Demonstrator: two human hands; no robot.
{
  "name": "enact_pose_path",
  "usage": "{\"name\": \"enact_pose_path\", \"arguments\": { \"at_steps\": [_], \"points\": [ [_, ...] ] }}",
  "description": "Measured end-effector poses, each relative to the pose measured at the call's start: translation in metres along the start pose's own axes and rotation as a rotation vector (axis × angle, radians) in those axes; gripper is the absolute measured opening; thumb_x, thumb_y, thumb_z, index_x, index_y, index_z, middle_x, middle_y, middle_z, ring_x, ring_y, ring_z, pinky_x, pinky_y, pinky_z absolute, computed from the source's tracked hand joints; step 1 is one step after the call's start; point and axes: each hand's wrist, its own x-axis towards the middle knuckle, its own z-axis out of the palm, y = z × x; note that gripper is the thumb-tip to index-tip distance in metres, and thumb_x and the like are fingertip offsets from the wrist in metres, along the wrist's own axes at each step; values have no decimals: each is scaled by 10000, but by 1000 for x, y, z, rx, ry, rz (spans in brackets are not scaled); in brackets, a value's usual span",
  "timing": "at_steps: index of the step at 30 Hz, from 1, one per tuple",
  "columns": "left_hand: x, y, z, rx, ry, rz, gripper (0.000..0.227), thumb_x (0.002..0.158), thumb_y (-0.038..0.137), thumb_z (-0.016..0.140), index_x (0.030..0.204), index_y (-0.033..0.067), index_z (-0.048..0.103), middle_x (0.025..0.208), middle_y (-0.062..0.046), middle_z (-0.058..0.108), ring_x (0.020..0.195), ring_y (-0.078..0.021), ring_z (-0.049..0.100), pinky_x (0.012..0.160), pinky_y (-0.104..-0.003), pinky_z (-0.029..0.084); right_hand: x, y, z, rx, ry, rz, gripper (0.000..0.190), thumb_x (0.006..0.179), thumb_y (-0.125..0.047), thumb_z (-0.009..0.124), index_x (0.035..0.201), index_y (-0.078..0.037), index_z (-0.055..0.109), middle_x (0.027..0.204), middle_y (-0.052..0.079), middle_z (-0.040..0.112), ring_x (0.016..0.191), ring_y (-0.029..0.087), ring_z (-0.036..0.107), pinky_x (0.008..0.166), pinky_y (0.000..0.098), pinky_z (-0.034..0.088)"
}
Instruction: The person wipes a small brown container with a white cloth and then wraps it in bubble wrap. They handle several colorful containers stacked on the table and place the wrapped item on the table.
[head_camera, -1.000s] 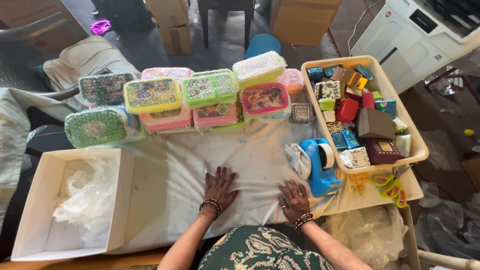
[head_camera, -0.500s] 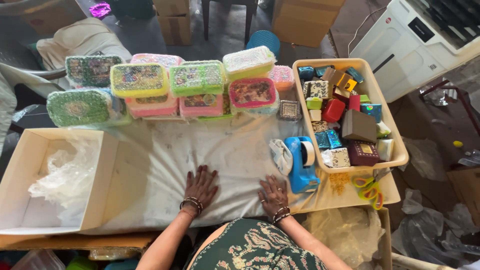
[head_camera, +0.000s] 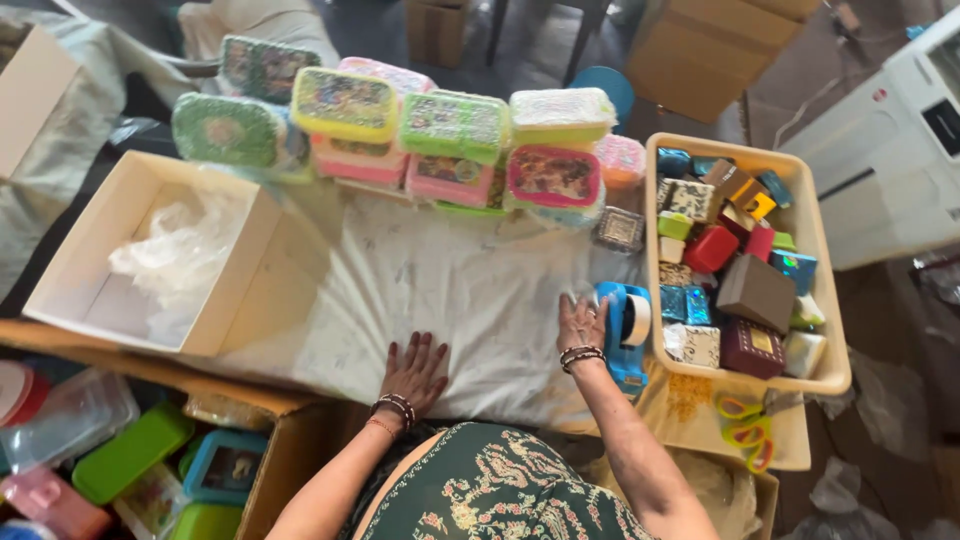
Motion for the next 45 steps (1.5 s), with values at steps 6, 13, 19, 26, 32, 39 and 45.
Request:
{"name": "enact_pose_path", "arguments": {
  "at_steps": [6, 13, 19, 26, 32, 39, 45],
  "points": [
    [-5, 0, 15, 10, 29, -5, 657, 1006, 497, 403, 1601, 267, 247, 1689, -80, 151, 1561, -276, 74, 1212, -606, 33, -4, -40, -31, 460, -114, -26, 457, 857, 26, 551, 1254, -176, 653, 1208, 121, 685, 1135, 355, 656, 955, 450, 524],
    [-5, 7, 10, -11, -4, -53, 642, 1012, 494, 379, 1599, 282, 231, 1696, -54, 129, 1566, -263, 49, 1217, -600, 13, -52, -77, -18, 415, -50, -390, 683, 816, -323, 697, 1461, -182, 521, 1594, 208, 367, 1418, 416, 310, 1115, 631, 240],
    [-8, 15, 21, -16, 83, -104, 649, 1011, 498, 377, 1607, 287, 232, 1700, -50, 131, 1570, -258, 44, 1218, -605, 12, -67, -66, -11, 436, -154, -425, 628, 901, -355, 651, 1479, -198, 462, 1638, 152, 255, 1511, 381, 215, 1193, 614, 169],
    [-26, 37, 35, -23, 66, -184, 660, 1014, 507, 367, 1612, 281, 202, 1701, -57, 117, 1570, -273, 31, 1215, -605, 6, -128, -43, 55, 481, -25, -1032, 610, 902, -218, 637, 1497, -200, 506, 1632, 132, 343, 1497, 361, 344, 1218, 589, 213],
    [-29, 43, 44, -6, 124, -202, 657, 1011, 499, 352, 1612, 280, 199, 1700, -60, 116, 1568, -280, 35, 1212, -611, -8, -125, -23, 73, 782, 16, -1186, 525, 964, -165, 631, 1474, -214, 515, 1670, 99, 375, 1496, 331, 463, 1182, 485, 445],
    [-24, 42, 46, -11, 77, -215, 660, 1011, 507, 350, 1612, 277, 199, 1703, -61, 110, 1569, -284, 29, 1204, -627, -20, -96, -49, -19, 520, -113, -627, 529, 878, -236, 675, 1392, -171, 564, 1583, 144, 363, 1457, 382, 339, 1162, 575, 265],
    [-21, 41, 48, -46, 237, -178, 643, 959, 478, 466, 1547, 237, 368, 1645, -98, 248, 1526, -321, 169, 1175, -651, 97, -97, -50, -18, 554, -95, -587, 501, 880, -247, 672, 1372, -205, 585, 1596, 112, 382, 1478, 335, 322, 1196, 550, 229]
  ]
}}
